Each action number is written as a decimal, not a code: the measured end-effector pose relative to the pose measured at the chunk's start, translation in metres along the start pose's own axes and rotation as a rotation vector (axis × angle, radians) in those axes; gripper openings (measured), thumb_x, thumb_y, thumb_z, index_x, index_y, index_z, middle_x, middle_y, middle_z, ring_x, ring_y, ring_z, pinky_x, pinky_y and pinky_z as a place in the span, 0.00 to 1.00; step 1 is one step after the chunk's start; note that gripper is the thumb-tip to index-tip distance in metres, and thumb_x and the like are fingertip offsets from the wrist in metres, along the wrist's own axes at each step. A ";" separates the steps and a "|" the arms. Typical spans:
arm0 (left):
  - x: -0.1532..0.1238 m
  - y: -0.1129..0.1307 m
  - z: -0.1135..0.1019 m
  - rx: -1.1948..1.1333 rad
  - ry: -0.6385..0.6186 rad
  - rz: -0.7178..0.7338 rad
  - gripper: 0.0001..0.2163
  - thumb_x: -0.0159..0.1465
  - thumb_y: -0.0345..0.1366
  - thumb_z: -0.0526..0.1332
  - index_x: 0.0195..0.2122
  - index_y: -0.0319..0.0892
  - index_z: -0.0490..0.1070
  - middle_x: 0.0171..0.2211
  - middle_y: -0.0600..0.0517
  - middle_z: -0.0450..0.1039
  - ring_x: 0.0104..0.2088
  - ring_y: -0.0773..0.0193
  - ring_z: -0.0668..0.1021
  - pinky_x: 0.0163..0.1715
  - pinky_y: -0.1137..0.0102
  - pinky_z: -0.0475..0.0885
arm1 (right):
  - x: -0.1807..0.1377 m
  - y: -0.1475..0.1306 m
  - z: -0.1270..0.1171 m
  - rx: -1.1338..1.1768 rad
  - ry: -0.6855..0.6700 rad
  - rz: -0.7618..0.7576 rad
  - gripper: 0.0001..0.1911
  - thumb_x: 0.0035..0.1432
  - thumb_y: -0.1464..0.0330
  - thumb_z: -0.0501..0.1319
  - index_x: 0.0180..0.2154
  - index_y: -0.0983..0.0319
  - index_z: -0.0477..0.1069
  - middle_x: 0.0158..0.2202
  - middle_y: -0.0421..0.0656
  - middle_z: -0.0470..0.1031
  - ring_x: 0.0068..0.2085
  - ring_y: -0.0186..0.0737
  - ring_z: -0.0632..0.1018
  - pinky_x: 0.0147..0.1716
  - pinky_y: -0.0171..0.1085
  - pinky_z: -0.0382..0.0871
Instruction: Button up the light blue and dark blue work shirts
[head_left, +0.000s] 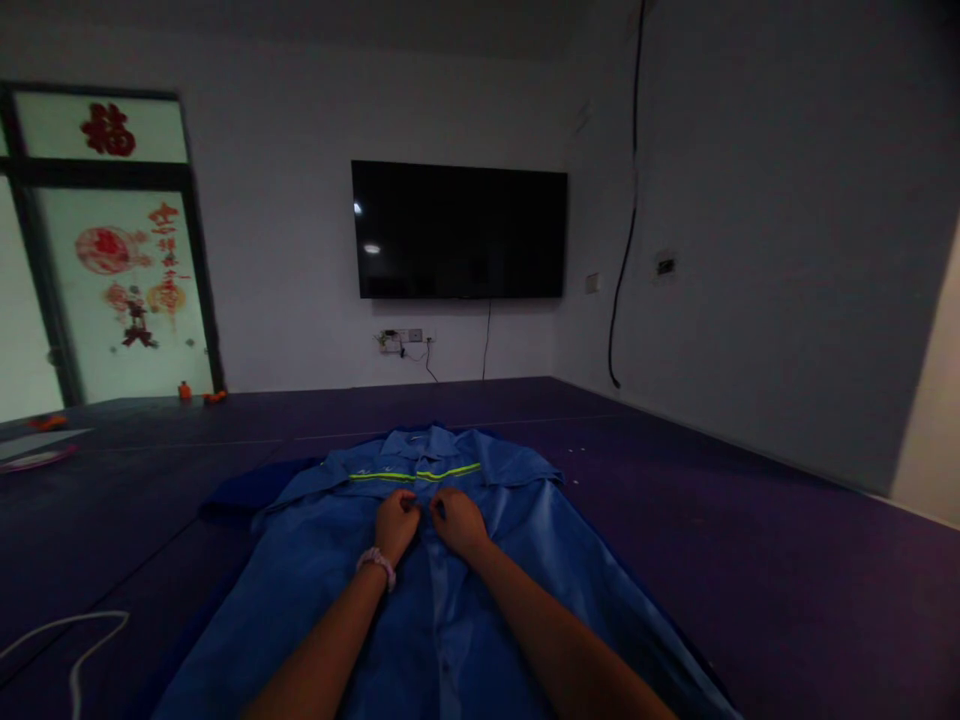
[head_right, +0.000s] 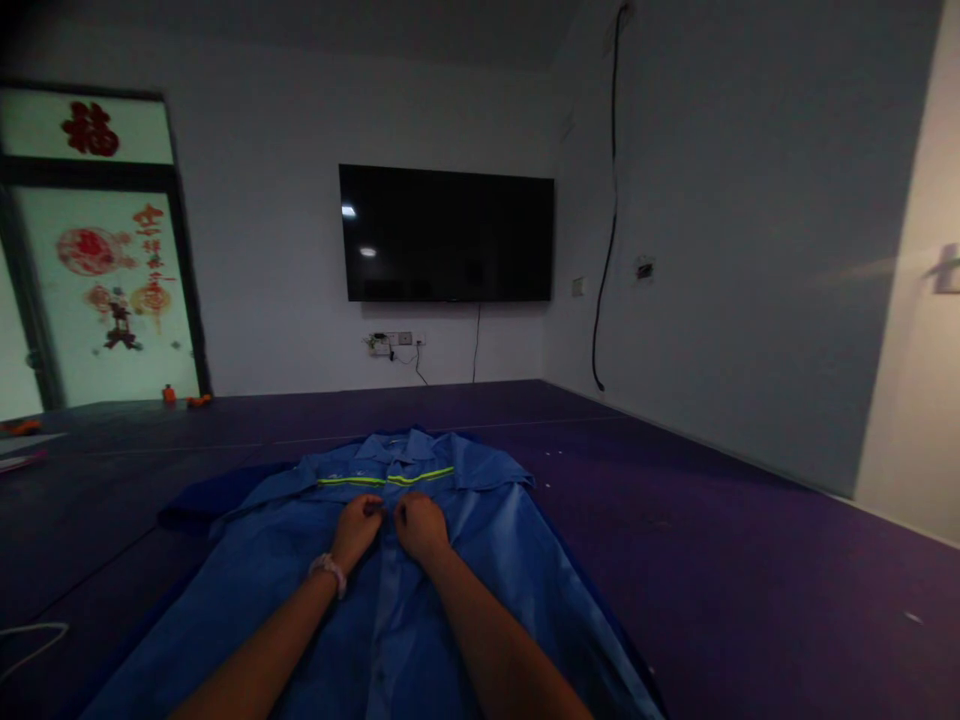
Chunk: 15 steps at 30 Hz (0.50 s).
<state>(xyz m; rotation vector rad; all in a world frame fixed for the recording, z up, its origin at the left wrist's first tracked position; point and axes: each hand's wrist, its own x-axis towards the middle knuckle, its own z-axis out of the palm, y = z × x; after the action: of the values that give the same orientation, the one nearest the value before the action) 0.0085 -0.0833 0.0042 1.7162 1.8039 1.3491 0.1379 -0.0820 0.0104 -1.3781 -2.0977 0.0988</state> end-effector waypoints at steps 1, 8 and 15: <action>0.000 0.000 0.000 0.003 -0.001 -0.002 0.10 0.53 0.27 0.58 0.37 0.36 0.72 0.33 0.47 0.76 0.34 0.63 0.77 0.34 0.73 0.67 | 0.000 0.000 0.000 0.000 0.000 -0.001 0.08 0.54 0.73 0.55 0.34 0.62 0.73 0.37 0.46 0.76 0.40 0.39 0.75 0.37 0.31 0.62; -0.003 0.004 -0.004 -0.007 -0.027 -0.009 0.12 0.52 0.25 0.57 0.39 0.35 0.72 0.30 0.49 0.76 0.30 0.65 0.77 0.29 0.74 0.67 | -0.001 -0.001 -0.003 0.025 0.001 -0.003 0.08 0.53 0.74 0.55 0.33 0.62 0.73 0.37 0.46 0.76 0.41 0.39 0.75 0.38 0.31 0.62; -0.002 0.003 -0.003 -0.032 -0.048 -0.012 0.11 0.51 0.26 0.60 0.37 0.36 0.72 0.28 0.50 0.75 0.29 0.65 0.76 0.30 0.75 0.67 | -0.001 -0.001 -0.002 0.021 0.001 0.004 0.09 0.53 0.73 0.54 0.34 0.63 0.72 0.37 0.46 0.76 0.40 0.39 0.75 0.37 0.31 0.62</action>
<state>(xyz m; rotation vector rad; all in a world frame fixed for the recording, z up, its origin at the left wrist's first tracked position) 0.0087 -0.0864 0.0075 1.7038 1.7542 1.3141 0.1381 -0.0834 0.0120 -1.3697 -2.0873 0.1208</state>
